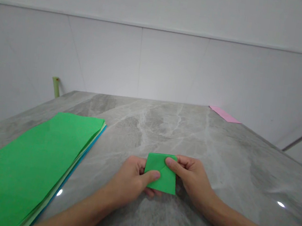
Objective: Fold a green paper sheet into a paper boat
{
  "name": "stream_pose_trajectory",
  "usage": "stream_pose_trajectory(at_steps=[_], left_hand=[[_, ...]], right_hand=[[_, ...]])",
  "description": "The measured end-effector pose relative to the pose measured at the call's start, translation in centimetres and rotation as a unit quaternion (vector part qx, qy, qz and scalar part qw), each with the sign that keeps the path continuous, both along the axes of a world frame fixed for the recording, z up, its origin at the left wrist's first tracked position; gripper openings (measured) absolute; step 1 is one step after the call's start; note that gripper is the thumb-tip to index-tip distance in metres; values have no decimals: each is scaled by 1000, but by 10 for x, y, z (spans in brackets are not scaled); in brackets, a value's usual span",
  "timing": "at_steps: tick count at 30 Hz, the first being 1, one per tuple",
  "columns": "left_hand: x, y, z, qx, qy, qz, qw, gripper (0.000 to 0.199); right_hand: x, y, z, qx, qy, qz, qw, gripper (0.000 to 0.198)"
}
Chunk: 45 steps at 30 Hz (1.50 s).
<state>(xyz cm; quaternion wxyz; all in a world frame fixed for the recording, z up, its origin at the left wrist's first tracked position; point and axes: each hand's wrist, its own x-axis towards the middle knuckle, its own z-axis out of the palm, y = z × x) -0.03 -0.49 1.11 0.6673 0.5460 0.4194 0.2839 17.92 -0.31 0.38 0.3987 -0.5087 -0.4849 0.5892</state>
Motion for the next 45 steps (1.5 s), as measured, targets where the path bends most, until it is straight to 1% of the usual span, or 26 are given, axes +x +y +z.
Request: stream_pose_trajectory(at_steps=[3,6,8,10,12,16,18,20,23,25,27,28,30,31,33,34,35,36,37,39,42,45], left_hand=[[3,-1,0,8,-4,68,998,31],[2,1,-2,21,-2,103,994,30],[1,2,-4,16,-10,95,995,30],[0,2,-5,2,-22,73,997,32],[1,2,-6,-5,-29,69,997,32],[3,1,-4,3,-14,97,995,30],[2,0,-1,-5,-6,88,996,31],[1,-1,2,-19,-7,62,998,34],[-2,-2,2,-30,-14,9,999,34],[-3,-1,-1,5,-10,2,1000,29],[-4,2,-6,65,-5,44,997,22],[-5,3,-7,100,1,78,992,19],[-7,6,-9,192,32,141,971,16],[-8,7,-8,255,55,160,952,14],[-9,8,-6,395,95,175,897,9],[-9,7,-4,455,102,171,868,9],[-8,7,-3,501,102,164,843,10],[-8,7,-2,533,95,156,826,11],[-7,6,-1,551,84,149,817,13],[-5,6,0,558,64,141,816,18],[-4,5,0,534,34,138,833,25],[-5,3,1,488,28,138,862,27]], right_hand=[[-2,-1,1,-3,-18,22,1000,46],[-4,-3,2,-1,-60,46,997,48],[-3,-5,1,2,-70,50,996,48],[-3,-5,1,7,-68,43,997,49],[-3,-6,1,8,-58,48,997,48],[-4,-7,3,-11,-27,137,990,42],[-3,-6,3,-11,-26,154,988,43],[-2,-6,2,7,-34,123,992,46],[3,-3,-1,60,-58,67,994,49],[6,-2,-2,106,-96,58,988,47],[8,-1,0,181,-173,60,966,45],[9,0,3,234,-219,55,946,43],[9,0,8,354,-291,37,888,37],[9,0,11,408,-308,29,859,30],[6,-1,15,487,-311,21,816,15],[5,-1,17,509,-308,23,804,10],[4,-2,17,520,-307,27,796,10],[3,-3,17,525,-310,32,792,12],[2,-4,16,526,-313,35,790,12],[1,-6,15,525,-315,40,789,14],[0,-8,15,531,-298,44,792,17],[0,-8,16,522,-289,50,801,18]])
